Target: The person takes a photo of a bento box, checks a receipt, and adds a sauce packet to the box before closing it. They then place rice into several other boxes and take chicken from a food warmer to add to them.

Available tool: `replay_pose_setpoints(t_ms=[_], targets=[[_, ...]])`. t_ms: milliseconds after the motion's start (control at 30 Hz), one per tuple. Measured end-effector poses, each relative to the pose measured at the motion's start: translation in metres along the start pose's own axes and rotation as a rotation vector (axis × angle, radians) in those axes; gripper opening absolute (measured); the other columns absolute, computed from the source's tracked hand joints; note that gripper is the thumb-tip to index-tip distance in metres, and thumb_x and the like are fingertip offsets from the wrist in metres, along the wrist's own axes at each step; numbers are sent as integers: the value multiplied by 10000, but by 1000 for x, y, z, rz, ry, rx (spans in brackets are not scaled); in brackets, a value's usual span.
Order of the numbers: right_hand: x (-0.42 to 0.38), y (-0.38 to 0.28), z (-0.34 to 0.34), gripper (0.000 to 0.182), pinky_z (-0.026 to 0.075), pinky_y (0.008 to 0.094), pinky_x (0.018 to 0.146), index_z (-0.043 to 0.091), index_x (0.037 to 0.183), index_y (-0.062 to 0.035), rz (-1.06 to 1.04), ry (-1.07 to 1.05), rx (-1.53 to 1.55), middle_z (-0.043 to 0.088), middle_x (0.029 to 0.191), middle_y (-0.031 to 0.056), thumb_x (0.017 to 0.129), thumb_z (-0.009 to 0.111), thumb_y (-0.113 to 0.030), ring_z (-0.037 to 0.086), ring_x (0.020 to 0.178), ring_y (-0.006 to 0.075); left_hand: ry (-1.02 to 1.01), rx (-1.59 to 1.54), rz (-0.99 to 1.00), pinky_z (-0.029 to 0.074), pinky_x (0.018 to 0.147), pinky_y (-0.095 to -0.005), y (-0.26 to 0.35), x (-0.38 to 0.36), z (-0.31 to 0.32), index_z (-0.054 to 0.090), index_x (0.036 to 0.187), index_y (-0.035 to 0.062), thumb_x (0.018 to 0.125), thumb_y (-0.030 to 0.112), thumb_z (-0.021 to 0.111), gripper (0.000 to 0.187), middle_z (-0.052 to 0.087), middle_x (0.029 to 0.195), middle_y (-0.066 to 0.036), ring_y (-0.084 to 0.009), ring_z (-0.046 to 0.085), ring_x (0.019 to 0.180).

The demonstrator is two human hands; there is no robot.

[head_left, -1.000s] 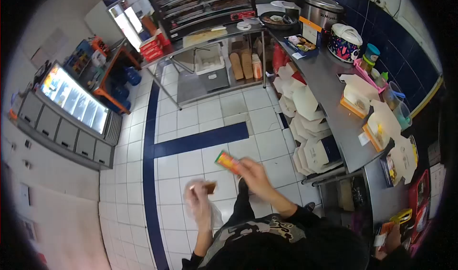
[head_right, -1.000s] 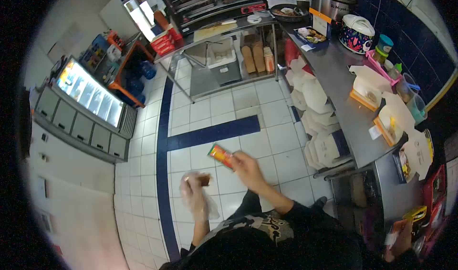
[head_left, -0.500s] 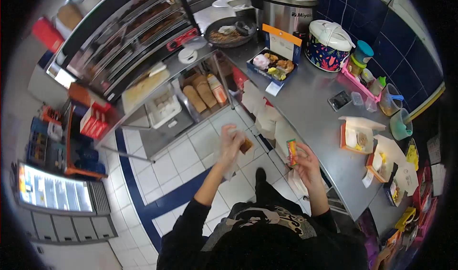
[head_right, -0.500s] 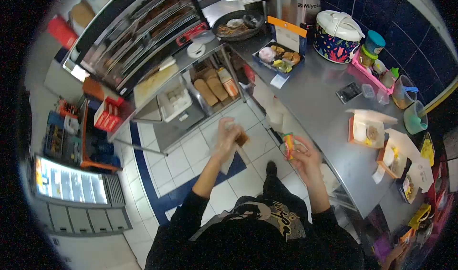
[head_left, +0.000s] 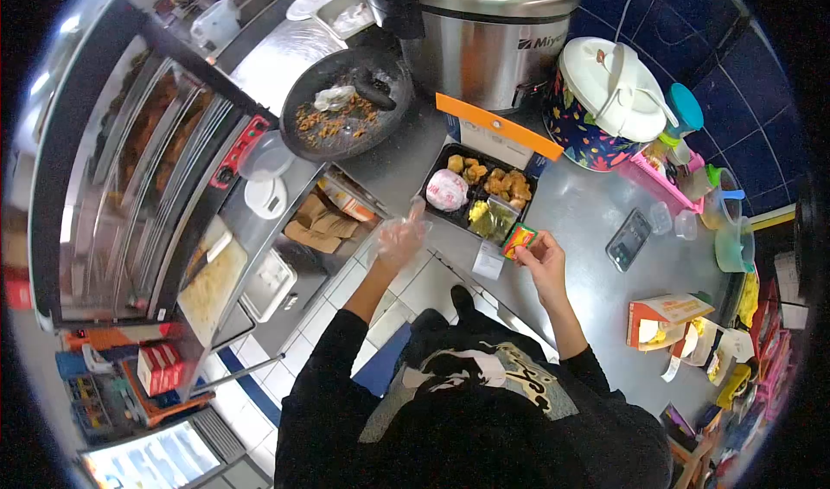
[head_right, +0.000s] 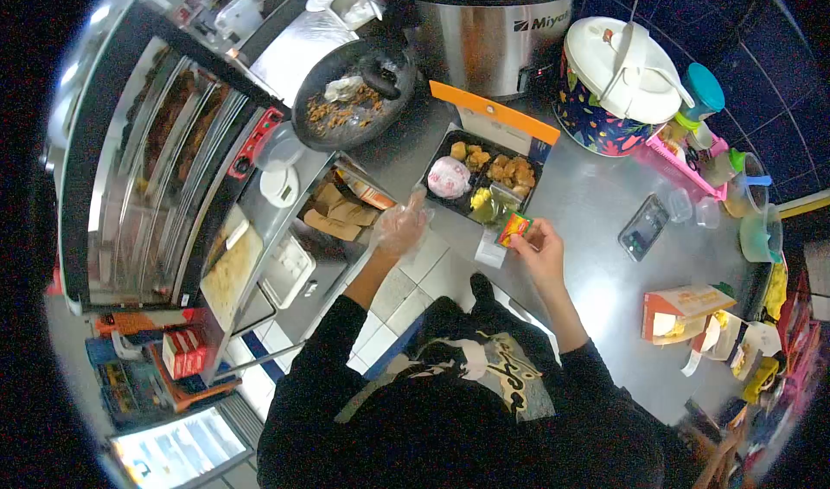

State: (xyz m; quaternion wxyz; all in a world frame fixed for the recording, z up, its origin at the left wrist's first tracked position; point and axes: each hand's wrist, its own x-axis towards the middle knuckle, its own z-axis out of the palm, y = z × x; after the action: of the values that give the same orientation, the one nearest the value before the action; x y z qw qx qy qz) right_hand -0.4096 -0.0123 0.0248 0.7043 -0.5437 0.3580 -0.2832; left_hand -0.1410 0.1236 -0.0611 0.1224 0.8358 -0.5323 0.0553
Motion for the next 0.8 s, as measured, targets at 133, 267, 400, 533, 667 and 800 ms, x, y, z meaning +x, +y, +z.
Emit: replay_pose_setpoints(t_ms=[133,267,400,533,667,800], targets=[[26,13,32,152,490,235,637,553,928,-24,-98,95,-189,631,822,35,820,659,-36,596,712,83,23,-72,136,445,386,-409,-8,10,-17,567,1180,188,823,241,584,361,627,669,-117,-275,628,590],[41,18,85,140,481,250,594,617,887,13,-311,210,-423,630,791,81,766,682,-17,614,678,144,102,-370,272,455,419,-418,-33,3,25,588,1147,181,812,207,594,336,619,658,-132,-285,620,574],[51,21,123,115,496,308,627,641,871,-17,-409,89,-625,602,821,95,757,641,-1,609,708,244,-106,-435,413,485,516,-458,-33,27,-10,586,1110,156,813,184,577,298,618,671,-155,-325,620,597],[56,48,135,96,491,332,662,648,826,-73,-487,83,-1035,546,830,61,739,619,-46,554,759,232,-477,-524,446,475,548,-473,-43,41,-16,530,1174,150,843,202,572,338,624,673,-174,-360,621,630],[56,48,152,88,492,321,693,613,772,-87,-383,124,-1406,553,832,54,686,606,-102,556,821,224,-598,-353,483,473,554,-481,-44,35,-17,508,1172,129,851,211,566,336,631,697,-163,-370,612,614],[67,63,175,184,487,327,725,583,874,-56,-155,110,-1497,601,854,77,695,596,-92,583,848,242,-507,-561,322,506,592,-458,-47,23,-25,508,1159,64,850,190,555,337,628,759,-180,-339,629,673]])
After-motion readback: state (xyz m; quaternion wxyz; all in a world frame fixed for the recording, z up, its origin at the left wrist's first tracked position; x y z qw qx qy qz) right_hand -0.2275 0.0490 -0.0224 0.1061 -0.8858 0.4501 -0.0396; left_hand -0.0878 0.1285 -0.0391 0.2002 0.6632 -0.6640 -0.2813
